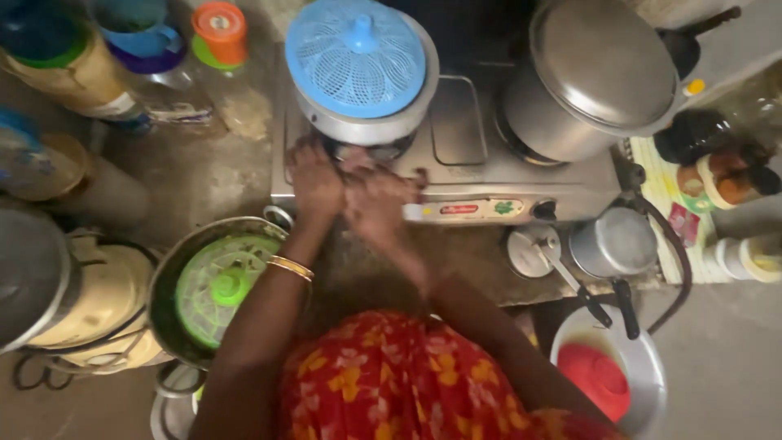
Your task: Prepare food on a gas stove and clean the kitchen counter.
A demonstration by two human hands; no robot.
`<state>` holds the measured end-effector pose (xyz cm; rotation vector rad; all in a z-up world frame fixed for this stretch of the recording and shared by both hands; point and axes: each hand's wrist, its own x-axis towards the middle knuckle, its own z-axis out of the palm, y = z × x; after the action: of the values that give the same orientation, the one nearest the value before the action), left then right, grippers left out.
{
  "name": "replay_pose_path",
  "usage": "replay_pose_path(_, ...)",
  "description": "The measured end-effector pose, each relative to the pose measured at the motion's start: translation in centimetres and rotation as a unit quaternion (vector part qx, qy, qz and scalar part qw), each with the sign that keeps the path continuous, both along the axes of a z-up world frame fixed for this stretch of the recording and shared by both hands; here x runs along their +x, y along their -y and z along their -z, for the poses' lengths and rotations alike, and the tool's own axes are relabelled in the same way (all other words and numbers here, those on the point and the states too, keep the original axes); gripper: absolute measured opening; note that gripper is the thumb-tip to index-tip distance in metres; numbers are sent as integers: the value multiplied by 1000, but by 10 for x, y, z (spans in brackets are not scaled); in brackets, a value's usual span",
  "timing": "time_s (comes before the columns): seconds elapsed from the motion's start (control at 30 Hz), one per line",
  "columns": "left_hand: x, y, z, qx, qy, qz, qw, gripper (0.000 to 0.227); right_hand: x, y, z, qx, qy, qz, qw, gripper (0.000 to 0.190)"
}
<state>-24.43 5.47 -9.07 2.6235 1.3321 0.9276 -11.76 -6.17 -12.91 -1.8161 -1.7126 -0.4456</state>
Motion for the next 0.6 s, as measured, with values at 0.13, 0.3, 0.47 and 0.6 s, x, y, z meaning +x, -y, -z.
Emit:
replay_pose_path(0.13, -10, -3, -8, -19, 45, 32, 998, 57, -8, 9, -63, 32, 26, -42, 998, 53)
replay_pose_path(0.3, -9, -3, -3, -26, 37, 28, 999, 56, 84, 62, -83, 7, 82, -27, 996, 22)
replay_pose_path(0.47, -6, -8, 4, -18, 23, 20, 999, 58, 173, 103, 11, 90, 125, 188, 970, 40)
replay_pose_path(0.6, 5, -1, -6, -83, -6, -5, 996, 57, 122, 82, 7, 68, 77, 112, 988, 39)
